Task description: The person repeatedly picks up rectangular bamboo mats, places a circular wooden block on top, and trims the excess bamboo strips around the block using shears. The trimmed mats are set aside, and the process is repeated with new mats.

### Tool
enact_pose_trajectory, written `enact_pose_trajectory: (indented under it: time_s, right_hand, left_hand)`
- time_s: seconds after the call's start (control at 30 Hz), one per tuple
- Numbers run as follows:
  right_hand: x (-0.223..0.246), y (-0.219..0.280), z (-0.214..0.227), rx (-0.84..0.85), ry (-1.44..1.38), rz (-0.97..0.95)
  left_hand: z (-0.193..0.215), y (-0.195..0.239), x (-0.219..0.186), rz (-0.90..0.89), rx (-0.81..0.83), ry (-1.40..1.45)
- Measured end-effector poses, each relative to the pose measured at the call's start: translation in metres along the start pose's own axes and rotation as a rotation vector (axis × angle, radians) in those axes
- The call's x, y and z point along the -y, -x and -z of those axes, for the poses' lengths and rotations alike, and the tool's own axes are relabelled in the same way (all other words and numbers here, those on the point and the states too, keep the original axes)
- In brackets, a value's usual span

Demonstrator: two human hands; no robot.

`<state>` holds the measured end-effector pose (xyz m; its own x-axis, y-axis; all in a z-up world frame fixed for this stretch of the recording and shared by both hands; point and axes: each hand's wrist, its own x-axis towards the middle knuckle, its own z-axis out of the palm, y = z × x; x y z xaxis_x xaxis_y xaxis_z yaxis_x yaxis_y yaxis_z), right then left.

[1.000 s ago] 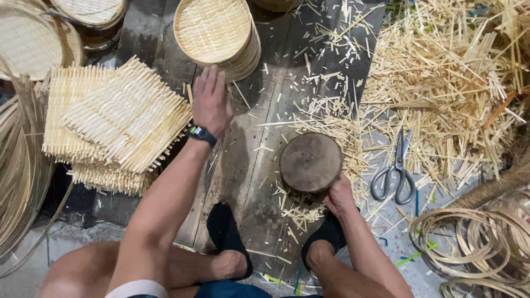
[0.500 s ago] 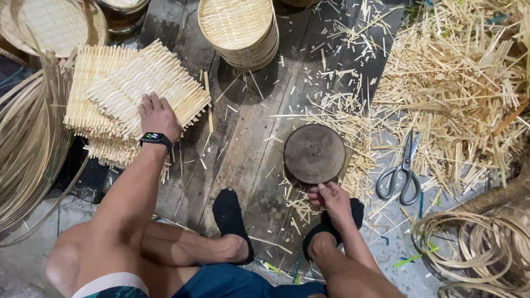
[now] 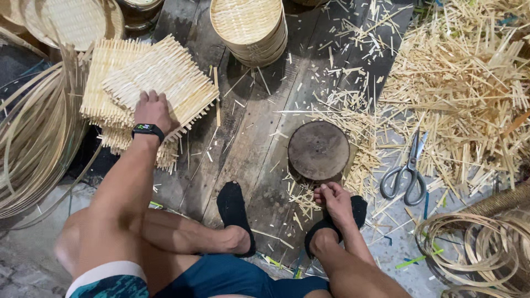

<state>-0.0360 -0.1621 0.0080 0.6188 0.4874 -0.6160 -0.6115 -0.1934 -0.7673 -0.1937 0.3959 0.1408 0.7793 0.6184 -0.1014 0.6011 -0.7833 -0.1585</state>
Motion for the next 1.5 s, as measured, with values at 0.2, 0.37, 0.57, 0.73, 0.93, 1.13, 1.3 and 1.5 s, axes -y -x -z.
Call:
enact_pose_trajectory:
  time_s: [0.2,0.37,0.57,0.73,0.93,1.13,1.3,1.5]
  right_hand:
    - [0.009,0.009,-0.002,-0.024,0.012,-0.051]
    - [0.010,0.007,-0.003,-0.003,0.004,-0.004]
    - [0.001,0.006,0.003,0.006,-0.015,-0.008]
    - [0.006,0.011,-0.001,-0.013,-0.038,0.018]
    - [0.051,0.021,0.007,-0.133,-0.147,0.174]
    - [0.088,-0.005,0.027,-0.166,-0.459,0.116]
    - [0.069,-0.036,0.031,-0.345,0.159,0.262]
    - [0.054,-0.052,0.034,-0.421,0.213,0.237]
  left_hand:
    - [0.007,0.001,-0.009,0.056,0.101,-0.036]
    - [0.029,-0.001,-0.021,0.027,0.169,-0.006]
    - [0.068,-0.009,0.006,0.042,0.204,0.345]
    - [0.124,-0.021,0.024,-0.003,-0.752,0.254]
    - [0.120,-0.016,-0.106,-0.446,-0.610,0.347]
    - [0.029,0.105,-0.283,-1.139,0.025,0.373]
    - [0.007,0.111,-0.302,-1.020,0.153,0.463]
    - [-0.042,0.035,-0.310,0.167,0.227,1.062]
